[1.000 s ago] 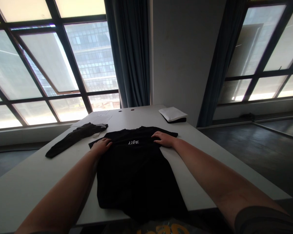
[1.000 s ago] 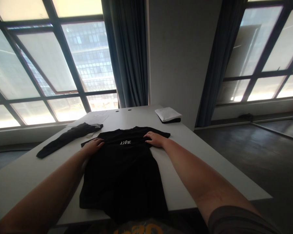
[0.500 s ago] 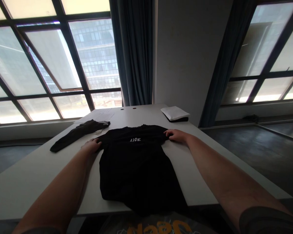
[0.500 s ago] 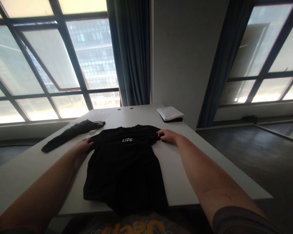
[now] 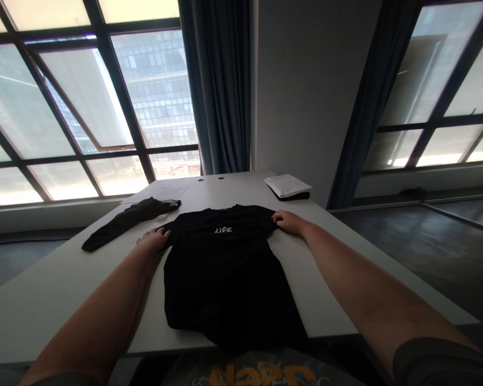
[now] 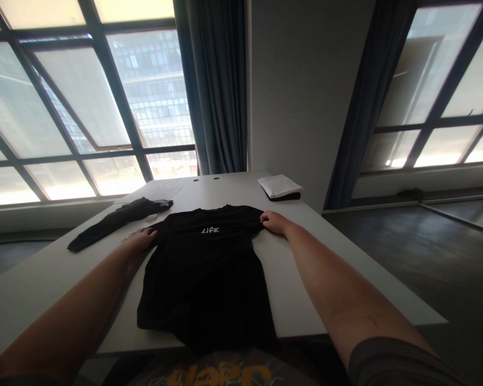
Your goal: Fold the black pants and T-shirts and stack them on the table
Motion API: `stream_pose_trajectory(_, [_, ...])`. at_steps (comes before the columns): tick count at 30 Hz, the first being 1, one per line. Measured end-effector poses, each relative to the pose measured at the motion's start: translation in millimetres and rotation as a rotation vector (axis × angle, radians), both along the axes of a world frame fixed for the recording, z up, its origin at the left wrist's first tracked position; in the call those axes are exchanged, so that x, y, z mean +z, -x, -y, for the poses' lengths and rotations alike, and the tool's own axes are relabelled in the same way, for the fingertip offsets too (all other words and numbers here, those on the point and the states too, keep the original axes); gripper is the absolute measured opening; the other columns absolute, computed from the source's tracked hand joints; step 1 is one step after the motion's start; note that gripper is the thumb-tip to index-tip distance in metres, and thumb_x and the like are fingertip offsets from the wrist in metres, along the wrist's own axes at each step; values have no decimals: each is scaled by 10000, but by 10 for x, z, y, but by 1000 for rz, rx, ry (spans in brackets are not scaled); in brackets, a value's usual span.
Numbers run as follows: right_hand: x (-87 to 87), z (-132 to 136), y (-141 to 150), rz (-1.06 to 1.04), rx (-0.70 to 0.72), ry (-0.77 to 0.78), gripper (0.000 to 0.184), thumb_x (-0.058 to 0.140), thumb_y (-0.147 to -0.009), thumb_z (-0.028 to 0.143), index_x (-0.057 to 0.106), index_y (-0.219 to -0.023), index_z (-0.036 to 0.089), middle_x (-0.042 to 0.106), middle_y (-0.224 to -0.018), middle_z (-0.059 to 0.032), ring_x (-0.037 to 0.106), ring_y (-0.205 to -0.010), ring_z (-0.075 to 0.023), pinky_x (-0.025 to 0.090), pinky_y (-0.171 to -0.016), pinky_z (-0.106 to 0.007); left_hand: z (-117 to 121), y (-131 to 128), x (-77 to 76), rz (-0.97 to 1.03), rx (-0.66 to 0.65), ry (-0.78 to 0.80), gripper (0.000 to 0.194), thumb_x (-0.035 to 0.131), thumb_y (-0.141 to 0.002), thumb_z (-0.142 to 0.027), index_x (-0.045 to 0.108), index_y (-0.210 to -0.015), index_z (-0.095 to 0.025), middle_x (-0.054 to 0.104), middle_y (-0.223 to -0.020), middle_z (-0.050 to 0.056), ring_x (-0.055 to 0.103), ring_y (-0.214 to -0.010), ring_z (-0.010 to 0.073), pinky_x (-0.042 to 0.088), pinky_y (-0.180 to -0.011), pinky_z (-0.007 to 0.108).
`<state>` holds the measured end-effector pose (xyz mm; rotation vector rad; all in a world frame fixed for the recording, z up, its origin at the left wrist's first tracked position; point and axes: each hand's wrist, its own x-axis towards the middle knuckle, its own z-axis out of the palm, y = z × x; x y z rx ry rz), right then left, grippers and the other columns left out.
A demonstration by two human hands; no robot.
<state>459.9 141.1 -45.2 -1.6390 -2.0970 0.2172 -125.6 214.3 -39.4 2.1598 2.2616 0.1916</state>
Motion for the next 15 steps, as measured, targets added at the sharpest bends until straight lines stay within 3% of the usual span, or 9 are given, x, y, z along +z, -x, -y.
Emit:
stream_pose_trajectory(3, [35, 12, 12, 39, 9, 9, 250, 594, -730, 138, 772, -892, 207, 761, -1169, -76, 698, -1089, -244, 515, -1033, -331, 76, -101, 94, -1, -121, -31, 632, 363, -1007, -624, 606, -1490, -296, 482, -1643, 132, 361, -1534, 458, 328, -1192, 671])
stream_pose_trajectory(5, [87, 16, 24, 75, 33, 34, 314, 618, -700, 121, 787, -949, 213, 754, -1171, -82, 701, -1082, -254, 525, -1017, -336, 118, -178, 175, 17, -259, -18, 569, 410, -1007, -595, 625, -1465, -334, 536, -1609, 60, 457, -1495, 364, 376, -1216, 516])
stream_pose_trajectory(7, [146, 13, 57, 115, 69, 68, 436, 667, -633, 93, 801, -1021, 240, 749, -1189, -80, 704, -1086, -274, 538, -997, -344, 144, -233, 249, 35, -373, 31, 506, 499, -978, -562, 687, -1394, -343, 673, -1459, 34, 623, -1332, 302, 476, -1136, 397])
stream_pose_trajectory(11, [208, 7, 228, 176, 128, 109, 662, 760, -535, 71, 799, -1144, 326, 736, -1242, -52, 709, -1072, -297, 559, -937, -341, 169, -238, 321, 53, -445, 131, 421, 637, -865, -389, 791, -1248, -301, 799, -1161, 50, 750, -1051, 309, 592, -956, 403])
stream_pose_trajectory(15, [182, 31, 421, 222, 134, 74, 550, 766, -614, 98, 810, -1113, 324, 764, -1150, -45, 721, -981, -265, 557, -861, -307, 195, -186, 294, 85, -430, 103, 515, 673, -767, -250, 795, -1264, -312, 788, -1212, 32, 738, -1113, 320, 601, -982, 397])
